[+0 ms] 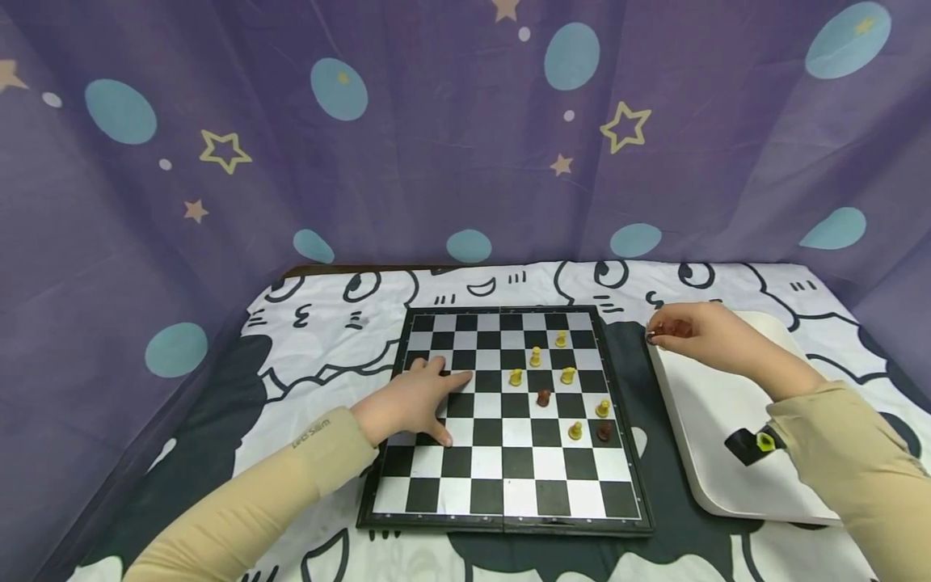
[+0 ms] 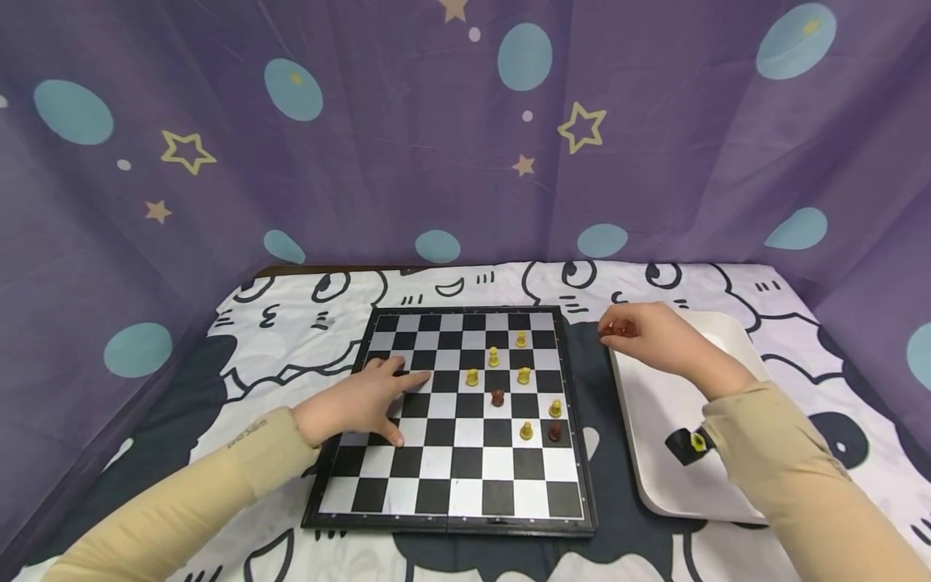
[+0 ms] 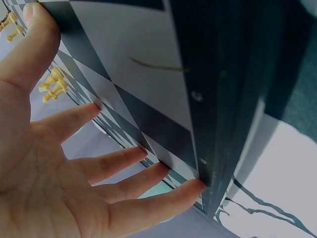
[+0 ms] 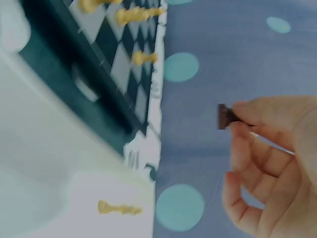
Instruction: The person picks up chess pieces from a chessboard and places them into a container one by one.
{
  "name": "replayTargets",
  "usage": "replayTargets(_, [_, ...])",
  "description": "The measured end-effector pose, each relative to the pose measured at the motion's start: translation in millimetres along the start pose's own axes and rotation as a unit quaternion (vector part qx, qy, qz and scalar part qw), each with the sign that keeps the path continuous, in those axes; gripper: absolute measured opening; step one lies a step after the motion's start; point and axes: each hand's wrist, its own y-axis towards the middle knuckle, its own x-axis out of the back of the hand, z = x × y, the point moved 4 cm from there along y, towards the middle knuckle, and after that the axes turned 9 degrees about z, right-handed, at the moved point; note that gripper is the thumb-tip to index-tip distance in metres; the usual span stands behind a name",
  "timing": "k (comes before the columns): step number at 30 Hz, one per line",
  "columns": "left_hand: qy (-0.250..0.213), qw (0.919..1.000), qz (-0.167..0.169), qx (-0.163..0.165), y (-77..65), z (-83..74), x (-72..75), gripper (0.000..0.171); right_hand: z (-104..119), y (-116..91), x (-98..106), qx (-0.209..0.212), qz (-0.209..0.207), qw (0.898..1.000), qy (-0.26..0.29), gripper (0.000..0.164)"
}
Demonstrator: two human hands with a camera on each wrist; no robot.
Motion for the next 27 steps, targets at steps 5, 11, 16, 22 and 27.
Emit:
replayTargets(5, [0.003,1.0000,-0.001,0.002,0.6,0.9,0.0,0.099,-18,-5,0,-0.008,-0.022,1.000,-0.010,0.006])
replayTargets(11, [0.004,1.0000,0.000,0.001,-0.1,0.9,0.6,0.098,-39,-7,-1,-0.047,-0.013,0.999,0.000,0.005])
replayTargets(16, [0.008,1.0000,0.000,0.003,0.5,1.6,-0.3,0.099,-55,-8,-4,-0.066,-0.006,0.998,0.008,0.007])
replayTargets(22, [0.006,1.0000,0.000,0.003,-0.4,0.8,-0.1,0.099,-69,-8,-8,-0.091,0.000,0.996,0.013,0.010])
replayTargets(27, [0.011,0.9999,-0.001,0.000,-0.1,0.4,-0.3,0.098,-83,-7,-14,-0.105,-0.005,0.994,0.012,0.012])
